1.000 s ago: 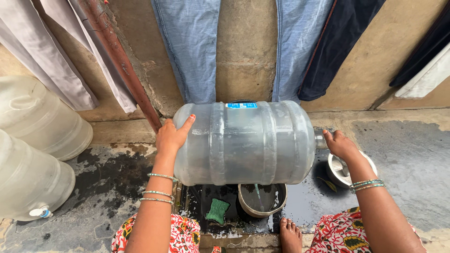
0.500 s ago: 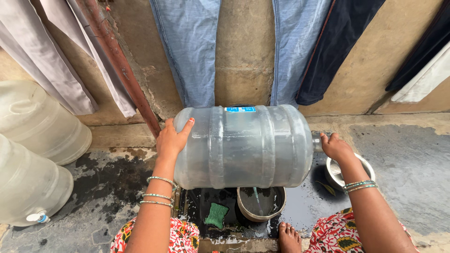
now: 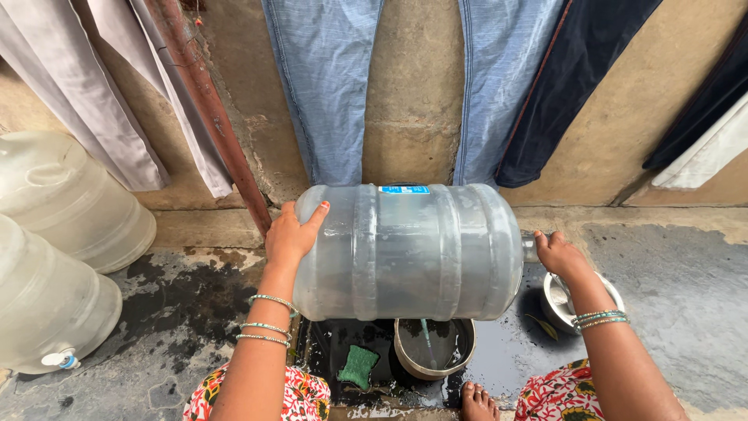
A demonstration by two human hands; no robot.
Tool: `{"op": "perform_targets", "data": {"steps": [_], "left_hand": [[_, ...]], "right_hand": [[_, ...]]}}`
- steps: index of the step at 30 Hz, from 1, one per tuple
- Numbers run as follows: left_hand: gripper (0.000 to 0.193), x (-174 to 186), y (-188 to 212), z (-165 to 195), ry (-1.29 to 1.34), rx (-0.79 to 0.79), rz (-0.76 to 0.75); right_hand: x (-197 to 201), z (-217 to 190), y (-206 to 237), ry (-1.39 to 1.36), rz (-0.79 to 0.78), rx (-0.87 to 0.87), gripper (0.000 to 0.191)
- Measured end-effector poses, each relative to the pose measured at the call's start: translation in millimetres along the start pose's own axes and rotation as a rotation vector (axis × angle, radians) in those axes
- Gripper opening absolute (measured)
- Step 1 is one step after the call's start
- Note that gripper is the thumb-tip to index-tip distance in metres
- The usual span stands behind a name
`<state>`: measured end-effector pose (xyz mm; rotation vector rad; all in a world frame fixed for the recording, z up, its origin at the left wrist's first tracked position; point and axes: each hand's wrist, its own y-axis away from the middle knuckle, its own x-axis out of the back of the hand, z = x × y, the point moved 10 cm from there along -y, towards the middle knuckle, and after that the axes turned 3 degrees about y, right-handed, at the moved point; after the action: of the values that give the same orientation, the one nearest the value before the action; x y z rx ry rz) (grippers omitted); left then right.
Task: The person pours water from a large plastic dispenser into a metal pot using a white plastic jug as a funnel. They repeatedly lift the dispenser, pour water into the jug, and transfer it into the pot.
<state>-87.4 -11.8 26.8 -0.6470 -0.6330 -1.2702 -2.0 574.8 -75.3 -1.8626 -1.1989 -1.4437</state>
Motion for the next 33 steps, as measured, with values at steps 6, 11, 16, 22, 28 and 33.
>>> {"op": "perform_targets", "data": {"steps": [6,11,16,22,28,33], "left_hand": [[0.097,-2.5,-0.2,-0.8,-0.021,0.013,-0.024],[0.095,-3.1,2.5,-1.9,-0.019,0.041,-0.039],[0.095,-1.8,2.9,-1.1,-0.028,0.034,-0.043],[0.094,-0.3,2.5,-0.1,-0.035,0.004,-0.022],[0.094,-2.1,3.2,0.3,-0.023,-0.016,-0.017],[0.095,0.7,3.7,1.8,-0.026,-0.024,-0.004]], "right_hand": [[-3.3,1.8,-0.5,0.009,0.033,0.016,0.079],[-3.7,2.2,0.7,0.018,0.058,0.035,0.079],[-2.3,-0.2,0.2,0.012,0.077,0.052,0.079],[-4.8,2.4,-0.9,0.013,0.057,0.020,0.078],[-1.0,1.5,0.4,0.006,0.046,0.037,0.078],[-5.3,4.7,-1.8,0.015,0.024,0.019,0.078]]}}
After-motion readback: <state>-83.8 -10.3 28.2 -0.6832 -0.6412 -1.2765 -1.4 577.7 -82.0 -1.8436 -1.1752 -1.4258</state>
